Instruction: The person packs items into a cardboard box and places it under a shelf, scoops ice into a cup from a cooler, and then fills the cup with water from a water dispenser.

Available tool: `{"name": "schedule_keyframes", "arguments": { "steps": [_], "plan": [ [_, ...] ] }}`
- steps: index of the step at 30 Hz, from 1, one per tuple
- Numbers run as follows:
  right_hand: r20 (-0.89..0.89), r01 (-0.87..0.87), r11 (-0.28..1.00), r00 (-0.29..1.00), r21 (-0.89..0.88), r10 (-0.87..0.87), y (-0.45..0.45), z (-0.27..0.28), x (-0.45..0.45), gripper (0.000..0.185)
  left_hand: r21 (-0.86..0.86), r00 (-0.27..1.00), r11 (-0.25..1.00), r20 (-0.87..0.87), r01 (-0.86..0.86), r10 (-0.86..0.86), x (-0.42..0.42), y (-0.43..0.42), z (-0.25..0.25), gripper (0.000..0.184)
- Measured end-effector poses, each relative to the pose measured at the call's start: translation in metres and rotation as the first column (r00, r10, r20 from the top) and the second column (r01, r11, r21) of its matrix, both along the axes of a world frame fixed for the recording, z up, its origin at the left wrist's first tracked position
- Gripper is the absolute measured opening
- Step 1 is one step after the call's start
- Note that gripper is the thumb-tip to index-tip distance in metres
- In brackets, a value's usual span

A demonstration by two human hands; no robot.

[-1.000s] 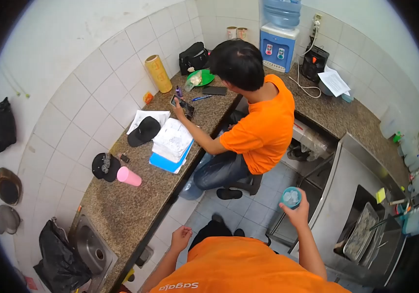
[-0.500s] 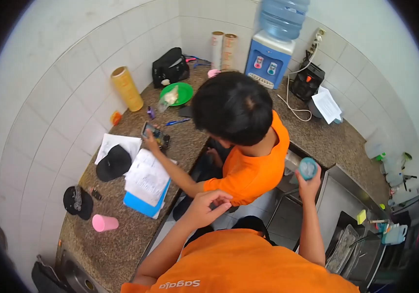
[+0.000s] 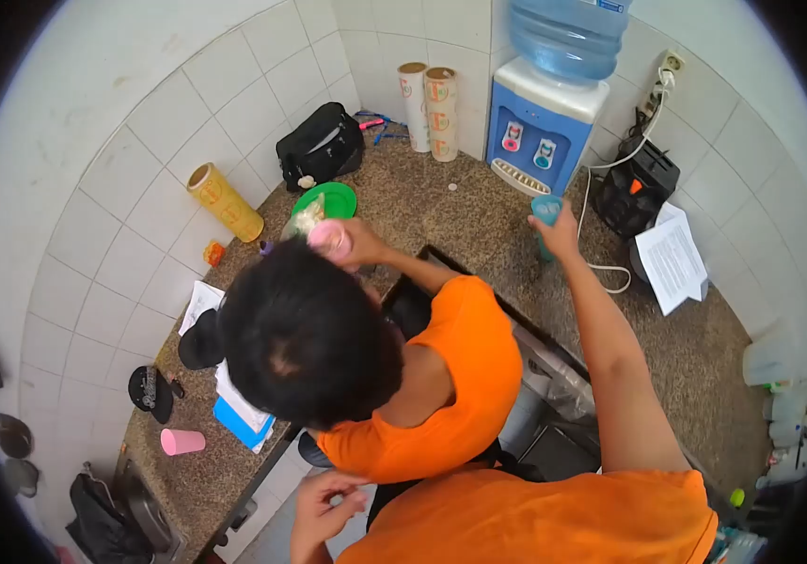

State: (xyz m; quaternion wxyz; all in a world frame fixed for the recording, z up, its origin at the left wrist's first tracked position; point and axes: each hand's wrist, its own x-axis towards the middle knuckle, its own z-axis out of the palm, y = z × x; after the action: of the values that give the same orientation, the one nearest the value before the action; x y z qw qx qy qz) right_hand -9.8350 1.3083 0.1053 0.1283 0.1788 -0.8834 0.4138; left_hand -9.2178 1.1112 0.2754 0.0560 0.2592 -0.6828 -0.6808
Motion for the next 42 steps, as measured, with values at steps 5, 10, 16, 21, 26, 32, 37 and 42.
{"name": "schedule_keyframes", "arguments": {
  "steps": [5,10,16,21,26,32,37,42],
  "plan": [
    [0.147,0.115,0.992,0.982,0.05,-0.122,-0.034,-0.006,-0.093,0.092,-0.141,0.875,0.884,0.137,-0.446,0.464,0.049,0.023,-0.032,0.02],
    [0.3,0.208,0.978,0.934,-0.011,-0.195,-0.054,-0.012,-0.146,0.1,-0.252,0.716,0.76,0.256,-0.599,0.649,0.134,0.082,-0.136,0.02],
    [0.081,0.268,0.926,0.963,-0.266,-0.255,-0.08,-0.058,-0.173,0.092,-0.359,0.565,0.782,0.545,-0.51,0.619,0.155,0.18,-0.192,0.032],
    [0.087,0.295,0.912,0.956,-0.286,-0.282,-0.094,-0.065,-0.171,0.097,-0.306,0.526,0.827,0.655,-0.472,0.543,0.144,0.216,-0.2,0.033],
    [0.001,0.217,0.897,0.972,-0.386,-0.235,-0.09,-0.065,-0.167,0.09,-0.284,0.582,0.853,0.633,-0.438,0.51,0.096,0.187,-0.134,0.033],
    [0.161,0.232,0.909,0.969,-0.346,-0.186,-0.084,-0.044,-0.155,0.087,-0.183,0.759,0.89,0.469,-0.417,0.452,-0.041,0.142,0.083,0.034],
    [0.427,0.26,0.965,0.875,-0.018,-0.228,-0.07,0.0,-0.126,0.087,-0.09,0.149,0.12,0.64,0.989,-0.753,-0.276,0.111,0.191,0.03],
    [0.456,0.224,0.97,0.876,-0.09,-0.16,-0.063,-0.012,-0.145,0.089,-0.185,0.155,-0.244,0.978,0.952,-0.137,-0.506,0.124,0.073,0.041]
  ]
}}
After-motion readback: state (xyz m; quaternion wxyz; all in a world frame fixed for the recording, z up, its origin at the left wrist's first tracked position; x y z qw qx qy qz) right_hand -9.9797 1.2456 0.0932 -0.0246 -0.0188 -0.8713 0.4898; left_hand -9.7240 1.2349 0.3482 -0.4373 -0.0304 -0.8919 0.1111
